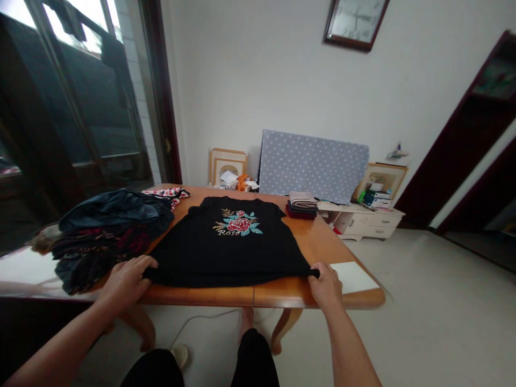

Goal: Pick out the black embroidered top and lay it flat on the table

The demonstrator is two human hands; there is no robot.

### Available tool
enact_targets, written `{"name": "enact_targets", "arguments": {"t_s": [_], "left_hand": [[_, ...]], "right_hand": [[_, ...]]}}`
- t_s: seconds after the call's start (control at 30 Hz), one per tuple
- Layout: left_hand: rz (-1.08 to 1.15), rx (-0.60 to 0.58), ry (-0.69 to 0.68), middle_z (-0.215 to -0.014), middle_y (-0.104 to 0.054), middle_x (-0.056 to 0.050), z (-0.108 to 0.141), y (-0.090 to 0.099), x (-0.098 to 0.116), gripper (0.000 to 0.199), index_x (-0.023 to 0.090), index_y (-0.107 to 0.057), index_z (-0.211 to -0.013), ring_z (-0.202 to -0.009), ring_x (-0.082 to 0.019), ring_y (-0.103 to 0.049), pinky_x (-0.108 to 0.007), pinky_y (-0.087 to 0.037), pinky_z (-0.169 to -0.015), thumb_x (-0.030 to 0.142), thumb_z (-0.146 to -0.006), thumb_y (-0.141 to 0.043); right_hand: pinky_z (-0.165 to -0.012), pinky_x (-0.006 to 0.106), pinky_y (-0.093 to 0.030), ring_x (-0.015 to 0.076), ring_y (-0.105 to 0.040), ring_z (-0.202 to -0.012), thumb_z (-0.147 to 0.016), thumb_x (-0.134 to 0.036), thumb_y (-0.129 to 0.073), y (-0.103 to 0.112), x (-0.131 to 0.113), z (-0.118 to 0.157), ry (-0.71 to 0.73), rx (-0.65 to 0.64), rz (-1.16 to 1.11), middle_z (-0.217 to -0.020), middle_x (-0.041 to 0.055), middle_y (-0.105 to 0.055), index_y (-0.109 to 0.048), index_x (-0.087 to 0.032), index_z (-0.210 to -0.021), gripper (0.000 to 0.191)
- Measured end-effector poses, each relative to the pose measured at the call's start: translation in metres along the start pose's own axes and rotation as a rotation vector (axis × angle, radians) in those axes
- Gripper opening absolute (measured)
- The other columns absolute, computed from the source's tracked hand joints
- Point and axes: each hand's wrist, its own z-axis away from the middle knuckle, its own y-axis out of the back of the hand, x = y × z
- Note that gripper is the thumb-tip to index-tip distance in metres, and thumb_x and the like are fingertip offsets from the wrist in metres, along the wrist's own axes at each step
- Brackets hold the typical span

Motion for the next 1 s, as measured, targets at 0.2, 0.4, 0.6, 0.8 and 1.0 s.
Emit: {"name": "enact_targets", "arguments": {"t_s": [0.2, 0.4, 0.6, 0.8, 1.0], "left_hand": [[0.049, 0.053, -0.004, -0.102, -0.066, -0.005, 0.014, 0.004, 0.003, 0.032, 0.023, -0.058, -0.098, -0.103, -0.027, -0.06, -0.039, -0.038, -0.09, 0.014, -0.069, -0.049], [0.156, -0.031, -0.01, -0.091, -0.065, -0.002, 0.022, 0.012, 0.005, 0.023, 0.024, -0.06, -0.092, -0.091, -0.024, -0.06, -0.034, -0.04, -0.082, 0.02, -0.071, -0.052], [0.315, -0.085, -0.007, -0.078, -0.063, 0.001, 0.028, 0.026, 0.004, 0.014, 0.023, -0.062, -0.087, -0.076, -0.019, -0.058, -0.028, -0.039, -0.071, 0.033, -0.08, -0.057], [0.493, -0.008, 0.12, -0.074, -0.065, 0.001, 0.026, 0.027, 0.006, 0.034, 0.022, -0.065, -0.086, -0.069, -0.017, -0.057, -0.026, -0.039, -0.064, 0.05, -0.092, -0.048], [0.427, 0.009, 0.148, -0.074, -0.067, 0.001, 0.02, 0.02, 0.007, 0.03, 0.024, -0.067, -0.087, -0.073, -0.017, -0.061, -0.026, -0.038, -0.067, 0.046, -0.093, -0.047]], "right_hand": [[-0.077, 0.033, -0.041, 0.0254, -0.059, -0.091, -0.074, -0.025, -0.055, 0.01, 0.027, 0.006, -0.069, 0.147, 0.026, -0.089, 0.0068, -0.065, -0.065, -0.022, -0.087, 0.017], [-0.077, 0.036, -0.043, 0.0271, -0.06, -0.086, -0.073, -0.028, -0.055, 0.017, 0.039, 0.018, -0.08, 0.091, 0.06, -0.089, 0.0077, -0.066, -0.066, -0.023, -0.092, 0.023], [-0.078, 0.041, -0.044, 0.0293, -0.062, -0.086, -0.078, -0.03, -0.048, 0.029, 0.029, 0.014, -0.093, 0.322, -0.082, -0.094, 0.013, -0.069, -0.064, -0.017, -0.105, 0.035], [-0.081, 0.042, -0.044, 0.0311, -0.061, -0.094, -0.083, -0.041, -0.047, 0.024, -0.014, 0.008, 0.027, 0.296, -0.134, -0.102, 0.0136, -0.069, -0.065, -0.019, -0.103, 0.034], [-0.08, 0.036, -0.045, 0.0254, -0.063, -0.09, -0.089, -0.05, -0.046, 0.001, -0.063, 0.021, 0.281, -0.135, -0.089, -0.094, 0.0065, -0.07, -0.066, -0.024, -0.099, 0.035]]}}
